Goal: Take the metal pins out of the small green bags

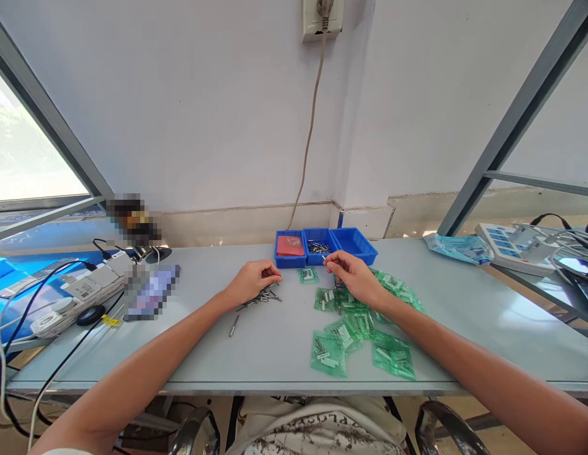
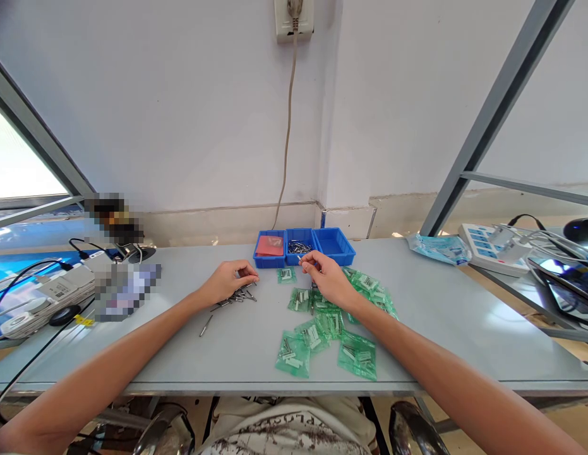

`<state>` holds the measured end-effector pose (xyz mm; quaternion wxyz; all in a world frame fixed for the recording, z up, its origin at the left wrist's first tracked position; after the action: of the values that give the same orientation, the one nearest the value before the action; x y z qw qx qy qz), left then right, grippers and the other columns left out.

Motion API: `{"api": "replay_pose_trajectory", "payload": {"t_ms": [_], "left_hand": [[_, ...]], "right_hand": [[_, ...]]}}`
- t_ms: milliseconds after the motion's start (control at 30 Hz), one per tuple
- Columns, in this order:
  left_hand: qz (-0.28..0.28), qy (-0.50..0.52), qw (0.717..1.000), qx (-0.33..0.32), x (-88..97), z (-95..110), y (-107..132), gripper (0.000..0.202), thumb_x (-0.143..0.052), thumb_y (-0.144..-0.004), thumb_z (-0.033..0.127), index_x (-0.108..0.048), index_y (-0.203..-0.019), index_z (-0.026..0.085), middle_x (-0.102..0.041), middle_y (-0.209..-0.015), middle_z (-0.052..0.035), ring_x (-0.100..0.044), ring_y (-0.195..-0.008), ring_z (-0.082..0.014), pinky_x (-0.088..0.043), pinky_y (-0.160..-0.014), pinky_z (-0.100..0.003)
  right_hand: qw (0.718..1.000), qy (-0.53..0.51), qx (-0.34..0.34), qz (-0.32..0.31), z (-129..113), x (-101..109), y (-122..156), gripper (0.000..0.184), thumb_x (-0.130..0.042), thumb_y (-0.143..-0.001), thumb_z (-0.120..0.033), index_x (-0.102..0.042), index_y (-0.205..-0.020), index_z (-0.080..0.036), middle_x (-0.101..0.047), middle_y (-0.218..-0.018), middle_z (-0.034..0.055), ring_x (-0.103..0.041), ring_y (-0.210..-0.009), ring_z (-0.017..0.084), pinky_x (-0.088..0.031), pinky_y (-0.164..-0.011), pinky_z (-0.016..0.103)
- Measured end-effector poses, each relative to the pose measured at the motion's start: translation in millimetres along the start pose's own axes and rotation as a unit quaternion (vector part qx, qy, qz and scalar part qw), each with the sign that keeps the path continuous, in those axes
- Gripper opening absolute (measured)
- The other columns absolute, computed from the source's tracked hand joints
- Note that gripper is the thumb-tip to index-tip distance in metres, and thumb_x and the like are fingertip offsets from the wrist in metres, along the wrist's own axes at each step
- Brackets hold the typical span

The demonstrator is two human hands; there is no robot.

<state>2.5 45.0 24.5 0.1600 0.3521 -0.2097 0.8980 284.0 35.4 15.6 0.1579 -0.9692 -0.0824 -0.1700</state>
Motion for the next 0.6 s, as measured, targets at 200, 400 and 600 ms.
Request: {"api": "replay_pose_trajectory", "payload": {"t_ms": [200, 400, 600], "left_hand": [[0.0, -0.011, 1.0, 0.007, 0.1, 0.5, 0.0, 0.024, -0.069, -0.09, 0.044, -0.075, -0.087, 0.021, -0.076, -0.084, -0.0019, -0.064, -0.075, -0.0186, -0.049, -0.071, -0.029], [0.005, -0.017, 1.0, 0.015, -0.3, -2.4, -0.6, 0.027, -0.069, -0.089, 0.047, -0.076, -0.088, 0.021, -0.075, -0.082, -0.0022, -0.063, -0.073, -0.0187, -0.048, -0.068, -0.029], [0.006, 0.0, 1.0, 0.011, -1.0, -4.7, -1.3, 0.025, -0.071, -0.089, 0.045, -0.075, -0.086, 0.021, -0.075, -0.084, -0.0019, -0.061, -0.072, -0.0177, -0.047, -0.068, -0.028]], "right_hand": [[1.0, 0.007, 0.004, -0.001, 1.1, 0.1, 0.0, 0.024, -0.055, -0.097, -0.046, -0.065, -0.102, -0.025, -0.066, -0.09, 0.0034, -0.057, -0.074, 0.02, -0.047, -0.061, 0.032], [1.0, 0.01, 0.008, -0.001, 1.6, 0.0, -0.5, 0.025, -0.056, -0.097, -0.048, -0.065, -0.102, -0.025, -0.065, -0.089, 0.003, -0.058, -0.075, 0.02, -0.048, -0.062, 0.033], [1.0, 0.008, 0.012, -0.003, 3.2, -0.5, -1.4, 0.024, -0.056, -0.096, -0.047, -0.065, -0.1, -0.025, -0.065, -0.089, 0.0035, -0.058, -0.077, 0.021, -0.047, -0.063, 0.033]]}}
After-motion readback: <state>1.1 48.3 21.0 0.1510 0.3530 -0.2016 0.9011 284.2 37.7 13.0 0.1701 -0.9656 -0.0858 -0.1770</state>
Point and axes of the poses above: each hand's wrist, its own y-axis away from the middle knuckle, its own x-axis out of the back of the hand, z = x × y, the point moved 4 cm from there along -y, towards the middle knuckle
